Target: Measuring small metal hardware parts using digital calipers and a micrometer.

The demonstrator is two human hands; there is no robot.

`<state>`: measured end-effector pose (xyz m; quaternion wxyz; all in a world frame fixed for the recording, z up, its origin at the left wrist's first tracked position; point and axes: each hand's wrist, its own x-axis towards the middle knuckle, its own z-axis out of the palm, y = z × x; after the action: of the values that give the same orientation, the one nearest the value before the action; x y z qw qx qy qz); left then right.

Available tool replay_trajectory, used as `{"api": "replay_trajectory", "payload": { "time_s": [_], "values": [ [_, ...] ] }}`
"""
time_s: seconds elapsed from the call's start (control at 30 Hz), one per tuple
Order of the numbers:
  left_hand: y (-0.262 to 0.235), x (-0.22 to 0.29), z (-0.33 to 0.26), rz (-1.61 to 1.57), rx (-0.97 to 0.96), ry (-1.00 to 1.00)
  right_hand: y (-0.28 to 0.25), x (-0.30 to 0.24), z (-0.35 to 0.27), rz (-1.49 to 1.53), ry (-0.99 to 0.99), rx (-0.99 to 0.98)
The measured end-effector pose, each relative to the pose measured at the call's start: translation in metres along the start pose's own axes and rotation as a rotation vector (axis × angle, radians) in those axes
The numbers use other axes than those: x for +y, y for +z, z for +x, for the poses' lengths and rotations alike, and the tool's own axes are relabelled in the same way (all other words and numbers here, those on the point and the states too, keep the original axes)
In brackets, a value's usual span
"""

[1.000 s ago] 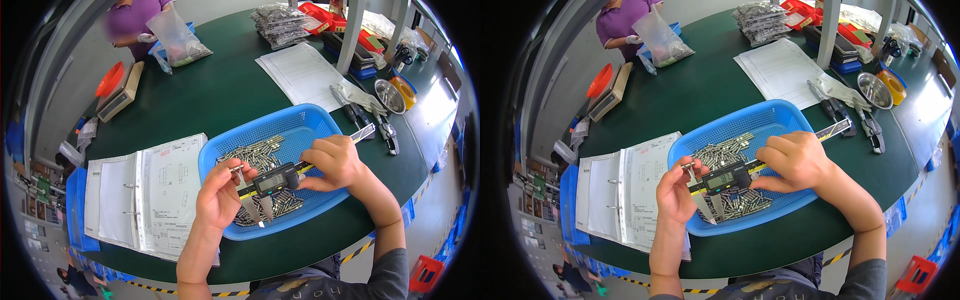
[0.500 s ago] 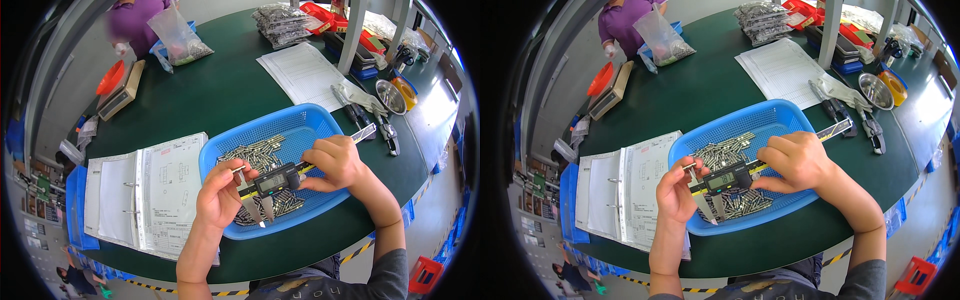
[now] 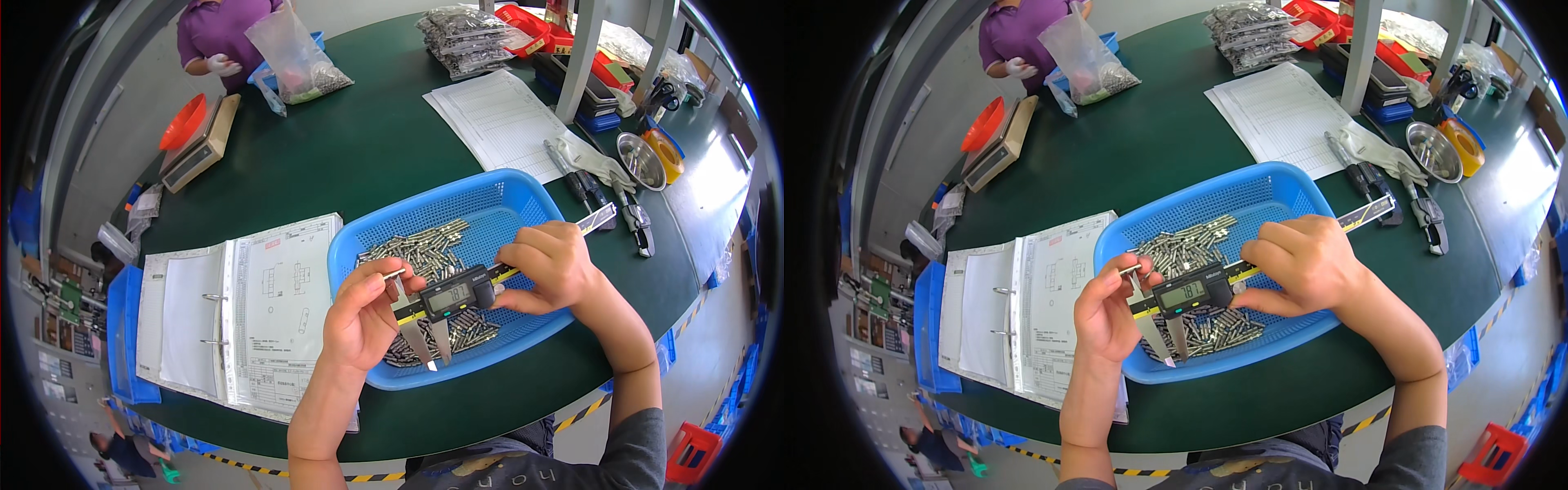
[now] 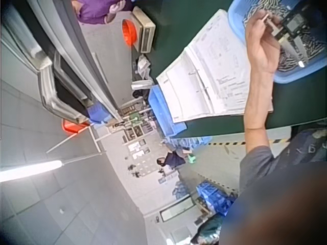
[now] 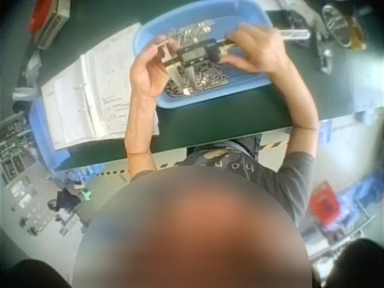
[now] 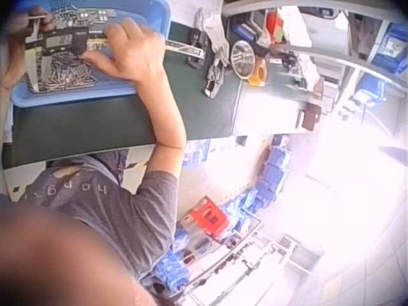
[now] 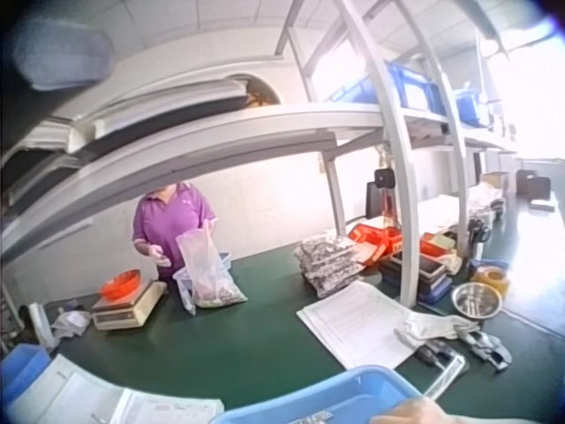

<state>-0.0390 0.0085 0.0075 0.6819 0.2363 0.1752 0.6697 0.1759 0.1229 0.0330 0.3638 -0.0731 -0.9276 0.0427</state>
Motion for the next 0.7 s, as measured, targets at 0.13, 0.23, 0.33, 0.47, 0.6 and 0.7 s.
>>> {"api": "replay_trajectory", "payload": {
  "time_s": [0.13,0.23,0.33,0.47,0.6,0.7],
  "values": [
    [-0.0004,-0.0002,-0.0001,-0.007,0.007,-0.003,0.0004,0.0003,-0.0003,0.022,0.003,0.000],
    [-0.0004,0.0000,0.0000,-0.014,0.010,-0.005,0.0003,0.0005,0.0001,0.043,-0.005,-0.011],
    [-0.0006,0.0001,0.0001,-0.015,0.004,-0.005,0.0002,-0.0003,0.0005,0.073,0.009,-0.014],
    [-0.0005,0.0000,0.0004,-0.002,-0.002,-0.016,-0.0007,-0.0012,0.0005,0.090,0.009,-0.031],
    [0.0020,0.0006,0.0006,0.024,-0.015,-0.011,-0.0020,-0.0003,-0.0004,0.099,0.023,-0.063],
    [0.0054,0.0007,-0.0016,0.045,0.138,-0.032,-0.0029,0.0003,-0.0019,0.091,0.031,-0.071]
  ]
}}
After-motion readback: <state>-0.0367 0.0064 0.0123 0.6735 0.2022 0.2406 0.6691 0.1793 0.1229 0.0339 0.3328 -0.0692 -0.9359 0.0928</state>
